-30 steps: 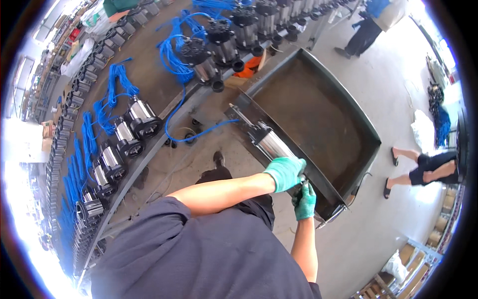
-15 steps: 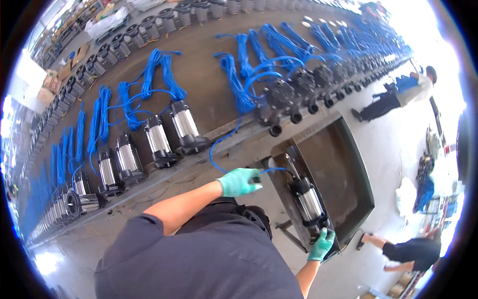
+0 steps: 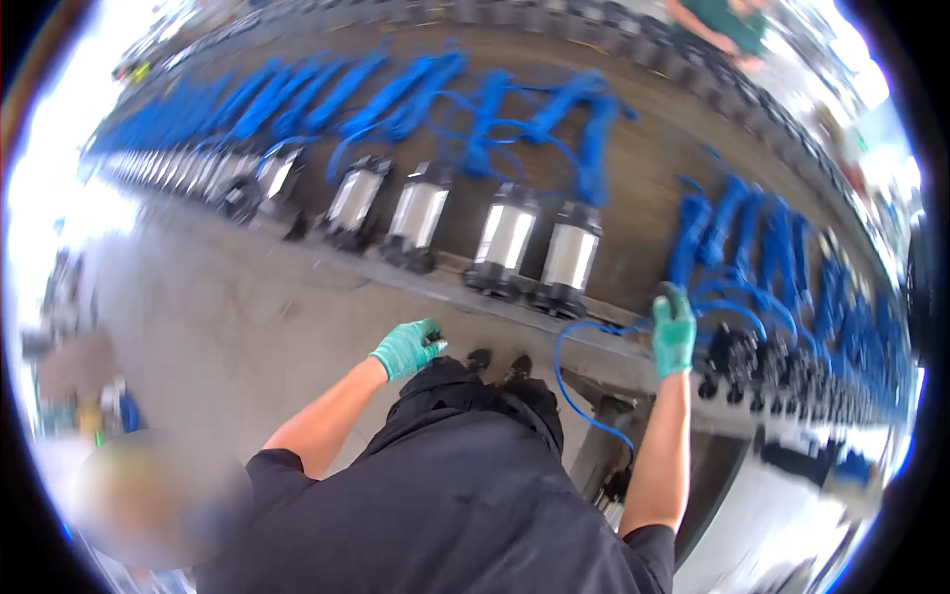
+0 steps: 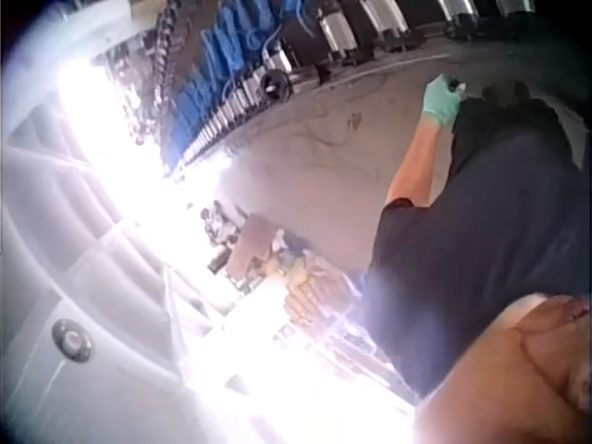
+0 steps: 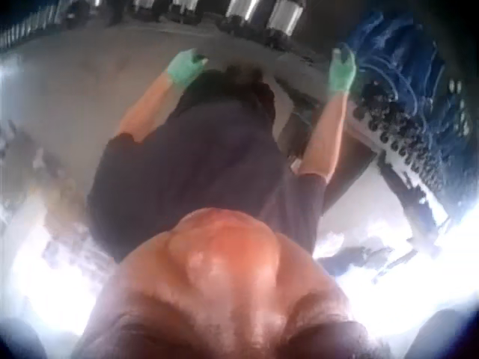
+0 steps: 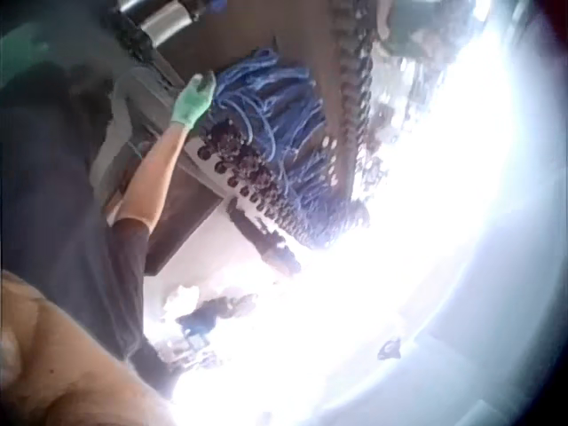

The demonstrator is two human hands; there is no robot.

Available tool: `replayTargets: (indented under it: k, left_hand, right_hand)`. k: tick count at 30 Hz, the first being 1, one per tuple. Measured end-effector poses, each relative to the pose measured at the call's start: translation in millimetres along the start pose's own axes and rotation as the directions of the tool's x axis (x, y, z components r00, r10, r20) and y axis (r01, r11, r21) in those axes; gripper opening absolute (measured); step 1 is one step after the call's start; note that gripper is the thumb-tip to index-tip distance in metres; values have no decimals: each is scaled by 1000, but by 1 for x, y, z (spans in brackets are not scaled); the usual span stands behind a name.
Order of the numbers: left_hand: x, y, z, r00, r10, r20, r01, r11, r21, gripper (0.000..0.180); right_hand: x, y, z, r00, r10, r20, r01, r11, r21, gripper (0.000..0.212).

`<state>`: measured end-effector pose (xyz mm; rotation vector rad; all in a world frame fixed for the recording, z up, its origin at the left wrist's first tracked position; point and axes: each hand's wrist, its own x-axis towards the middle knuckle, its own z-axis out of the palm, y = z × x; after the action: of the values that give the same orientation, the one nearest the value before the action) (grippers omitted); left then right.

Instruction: The person tests water pumps by clamping them into a water testing tank, submerging them, and returning them to the table by hand.

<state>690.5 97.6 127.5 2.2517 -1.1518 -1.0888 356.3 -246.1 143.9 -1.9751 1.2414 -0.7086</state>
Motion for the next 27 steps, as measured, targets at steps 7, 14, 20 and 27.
replayTargets:
  k: [7,14,20,27]
  left_hand:
    - [-136,-73,30,786,-529,-321,467,847,-253,32]
    - [-210,-117,101,577,-794,-192,614,576,-540,36]
    - [-219,-172,84,431,-896,-102,593,367,-716,31]
    - [-129,-272,-3,547,-827,-133,498,449,-742,30]
  right_hand:
    - [160,139,56,840,509,-189,-521,656,-546,85]
    - [191,185,32,864,504,15,-502,863,-57,78]
    - [133,52,36,971,-202,-128,187,976,-115,70]
    - [82,-82,94,801,-398,448,554,776,-302,77]
